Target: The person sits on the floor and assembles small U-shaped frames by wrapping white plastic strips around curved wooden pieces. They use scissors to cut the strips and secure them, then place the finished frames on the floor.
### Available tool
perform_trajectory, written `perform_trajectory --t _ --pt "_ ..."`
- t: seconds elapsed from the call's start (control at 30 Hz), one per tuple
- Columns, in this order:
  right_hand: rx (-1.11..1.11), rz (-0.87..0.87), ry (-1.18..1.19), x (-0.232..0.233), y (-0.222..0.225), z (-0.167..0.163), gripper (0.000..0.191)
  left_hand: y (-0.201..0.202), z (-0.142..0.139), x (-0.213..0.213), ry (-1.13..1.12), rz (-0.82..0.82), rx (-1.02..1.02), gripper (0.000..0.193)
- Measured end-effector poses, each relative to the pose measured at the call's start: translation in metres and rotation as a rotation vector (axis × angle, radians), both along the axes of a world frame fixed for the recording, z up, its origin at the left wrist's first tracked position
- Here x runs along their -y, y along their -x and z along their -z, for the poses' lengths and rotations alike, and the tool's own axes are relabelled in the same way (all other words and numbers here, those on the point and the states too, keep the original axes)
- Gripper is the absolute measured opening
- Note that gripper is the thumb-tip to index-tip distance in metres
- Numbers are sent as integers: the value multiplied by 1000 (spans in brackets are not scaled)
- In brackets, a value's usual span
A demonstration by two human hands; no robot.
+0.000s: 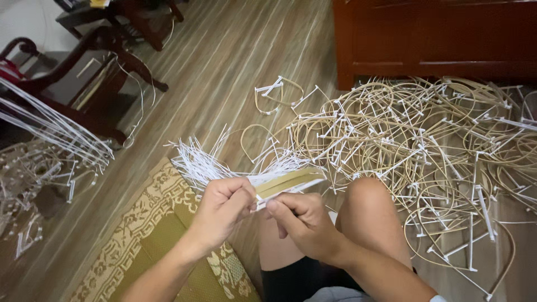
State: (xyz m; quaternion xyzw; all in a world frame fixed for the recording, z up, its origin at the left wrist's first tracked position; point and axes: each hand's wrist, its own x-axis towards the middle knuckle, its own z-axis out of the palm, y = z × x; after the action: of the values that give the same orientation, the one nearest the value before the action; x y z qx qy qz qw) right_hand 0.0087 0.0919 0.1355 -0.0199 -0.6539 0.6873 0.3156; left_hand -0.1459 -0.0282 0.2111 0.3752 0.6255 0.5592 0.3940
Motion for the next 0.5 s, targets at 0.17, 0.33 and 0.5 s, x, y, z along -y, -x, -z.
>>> perform_trajectory --t 0.17,0.33,0.5 --pt "-41 -1 64 2 6 0 27 0 -10 1 30 25 101 24" --pt "-92 -11 60 6 9 10 28 -5 -14 2 76 -27 122 25" --pt "-97 -101 201 7 19 32 26 -8 -18 2 88 -60 82 23"
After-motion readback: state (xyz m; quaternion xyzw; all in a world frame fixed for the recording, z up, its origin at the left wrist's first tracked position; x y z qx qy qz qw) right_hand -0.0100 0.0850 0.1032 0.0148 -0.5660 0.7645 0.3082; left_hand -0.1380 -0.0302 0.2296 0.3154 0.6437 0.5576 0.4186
